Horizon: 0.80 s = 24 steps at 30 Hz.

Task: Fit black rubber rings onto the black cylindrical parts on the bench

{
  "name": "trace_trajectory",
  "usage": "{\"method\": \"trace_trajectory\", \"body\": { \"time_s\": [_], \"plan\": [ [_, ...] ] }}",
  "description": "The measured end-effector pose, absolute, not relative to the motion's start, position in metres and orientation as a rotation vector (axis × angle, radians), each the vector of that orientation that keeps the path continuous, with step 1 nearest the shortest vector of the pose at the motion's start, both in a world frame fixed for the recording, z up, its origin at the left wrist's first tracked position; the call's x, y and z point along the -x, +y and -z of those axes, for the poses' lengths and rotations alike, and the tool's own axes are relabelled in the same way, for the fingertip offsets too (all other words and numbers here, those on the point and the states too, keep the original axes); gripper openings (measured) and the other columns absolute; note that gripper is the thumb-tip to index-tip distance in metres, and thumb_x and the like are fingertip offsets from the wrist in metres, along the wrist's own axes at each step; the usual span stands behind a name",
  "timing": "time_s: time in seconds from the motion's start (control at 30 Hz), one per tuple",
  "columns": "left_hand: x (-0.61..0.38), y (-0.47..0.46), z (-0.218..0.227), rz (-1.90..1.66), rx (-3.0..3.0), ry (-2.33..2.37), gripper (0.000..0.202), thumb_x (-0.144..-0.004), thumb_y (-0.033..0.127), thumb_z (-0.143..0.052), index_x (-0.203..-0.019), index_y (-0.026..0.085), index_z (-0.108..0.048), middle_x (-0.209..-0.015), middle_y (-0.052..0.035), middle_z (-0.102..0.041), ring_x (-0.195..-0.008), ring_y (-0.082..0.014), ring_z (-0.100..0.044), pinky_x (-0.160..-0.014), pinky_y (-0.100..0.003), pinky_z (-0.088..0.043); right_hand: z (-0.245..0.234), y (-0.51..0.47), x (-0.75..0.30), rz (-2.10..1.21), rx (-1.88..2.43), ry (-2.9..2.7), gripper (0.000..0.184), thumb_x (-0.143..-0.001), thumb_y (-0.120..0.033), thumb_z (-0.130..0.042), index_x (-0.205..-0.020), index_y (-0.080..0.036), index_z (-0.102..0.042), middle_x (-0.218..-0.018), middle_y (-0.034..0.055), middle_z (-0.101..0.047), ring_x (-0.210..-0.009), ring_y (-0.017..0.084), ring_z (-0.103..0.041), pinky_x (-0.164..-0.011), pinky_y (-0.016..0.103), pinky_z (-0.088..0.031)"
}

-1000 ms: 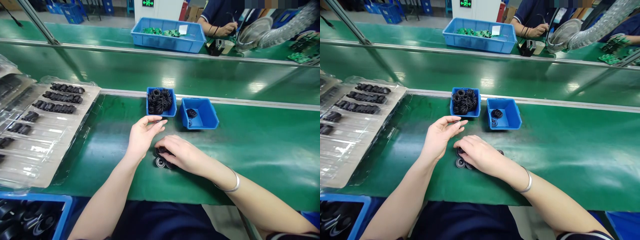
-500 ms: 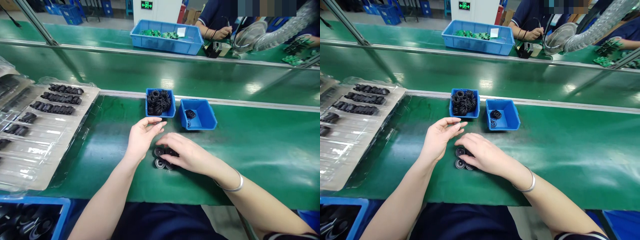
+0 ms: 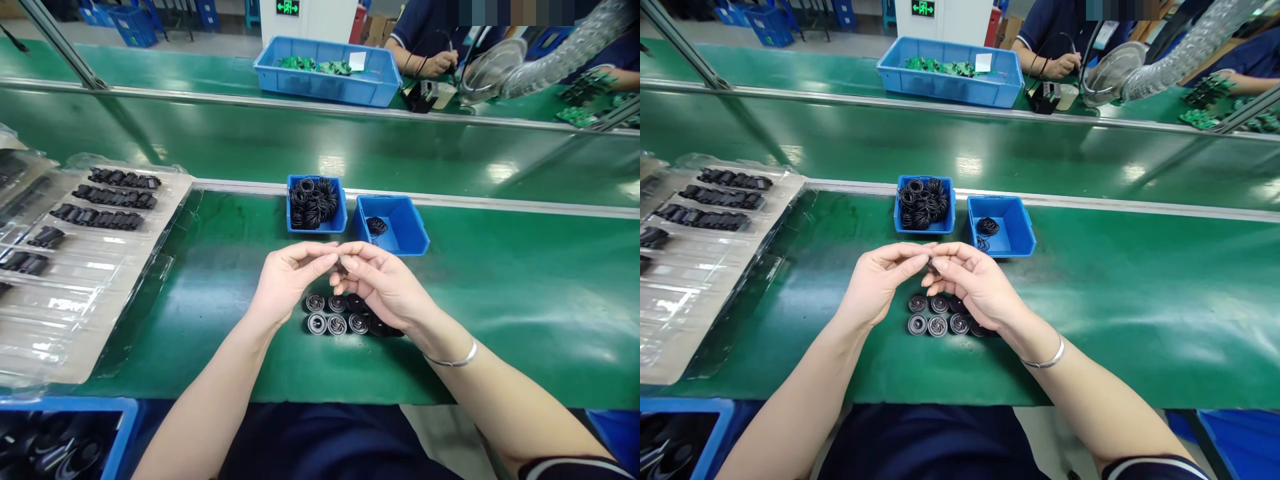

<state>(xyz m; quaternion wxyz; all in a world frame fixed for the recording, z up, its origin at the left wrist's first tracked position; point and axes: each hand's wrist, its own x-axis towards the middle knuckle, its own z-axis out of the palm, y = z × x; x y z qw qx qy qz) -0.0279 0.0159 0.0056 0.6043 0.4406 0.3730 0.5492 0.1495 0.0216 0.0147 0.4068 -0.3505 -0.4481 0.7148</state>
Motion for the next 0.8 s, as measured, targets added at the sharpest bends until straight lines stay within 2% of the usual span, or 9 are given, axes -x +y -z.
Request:
{"method": "trace_trajectory", "body": {
  "time_s": [0.1,0.2,0.33,0.5,0.8],
  "plan": [
    [0.029,0.019,-0.005,-1.347,-0.988,0.914,0.011,-0.082,0.027,-0.078,-0.090,0.019,-0.077,-0.101,-0.0045,-0.077,-0.102,-0.0180,-0.069,-0.098,-0.032,-0.050,-0.017,0.017,-0.156,-1.678,0.896,-1.367,0.013,-0.090,-0.025,-0.071,-0.099,-0.018,-0.066,-0.086,0.0030,-0.067,-0.071,0.013,-0.066,-0.070,0.028,-0.059],
    [0.030,0.021,-0.004,-1.381,-0.943,0.953,0.014,-0.082,0.029,-0.078,-0.090,0.018,-0.077,-0.098,-0.0049,-0.077,-0.099,-0.0165,-0.069,-0.098,-0.030,-0.049,-0.020,0.007,-0.159,-1.372,0.871,-1.912,0.008,-0.091,-0.018,-0.068,-0.098,-0.018,-0.067,-0.099,0.0058,-0.065,-0.084,0.015,-0.065,-0.077,0.030,-0.057],
    [0.029,0.022,-0.004,-1.361,-0.944,0.972,0.014,-0.082,0.030,-0.078,-0.089,0.017,-0.076,-0.096,-0.0046,-0.076,-0.097,-0.0160,-0.068,-0.094,-0.029,-0.048,-0.018,-0.009,-0.156,-1.050,0.781,-2.415,0.025,-0.096,-0.011,-0.057,-0.119,-0.020,-0.061,-0.108,0.0074,-0.066,-0.103,0.020,-0.062,-0.092,0.037,-0.053],
    [0.029,0.022,-0.002,-1.356,-0.935,0.976,0.015,-0.081,0.030,-0.078,-0.090,0.017,-0.075,-0.095,-0.0044,-0.075,-0.097,-0.0162,-0.068,-0.093,-0.029,-0.048,-0.008,-0.016,-0.151,-0.894,0.718,-2.565,0.029,-0.098,-0.010,-0.051,-0.126,-0.019,-0.054,-0.113,0.0090,-0.064,-0.113,0.022,-0.058,-0.101,0.044,-0.049],
    [0.030,0.022,0.000,-1.338,-0.925,0.974,0.017,-0.080,0.030,-0.078,-0.090,0.017,-0.075,-0.095,-0.0046,-0.075,-0.097,-0.0168,-0.068,-0.091,-0.029,-0.048,-0.003,-0.015,-0.150,-0.798,0.708,-2.582,0.026,-0.100,-0.012,-0.050,-0.125,-0.017,-0.053,-0.112,0.0090,-0.064,-0.110,0.021,-0.058,-0.099,0.041,-0.049]
  ]
}}
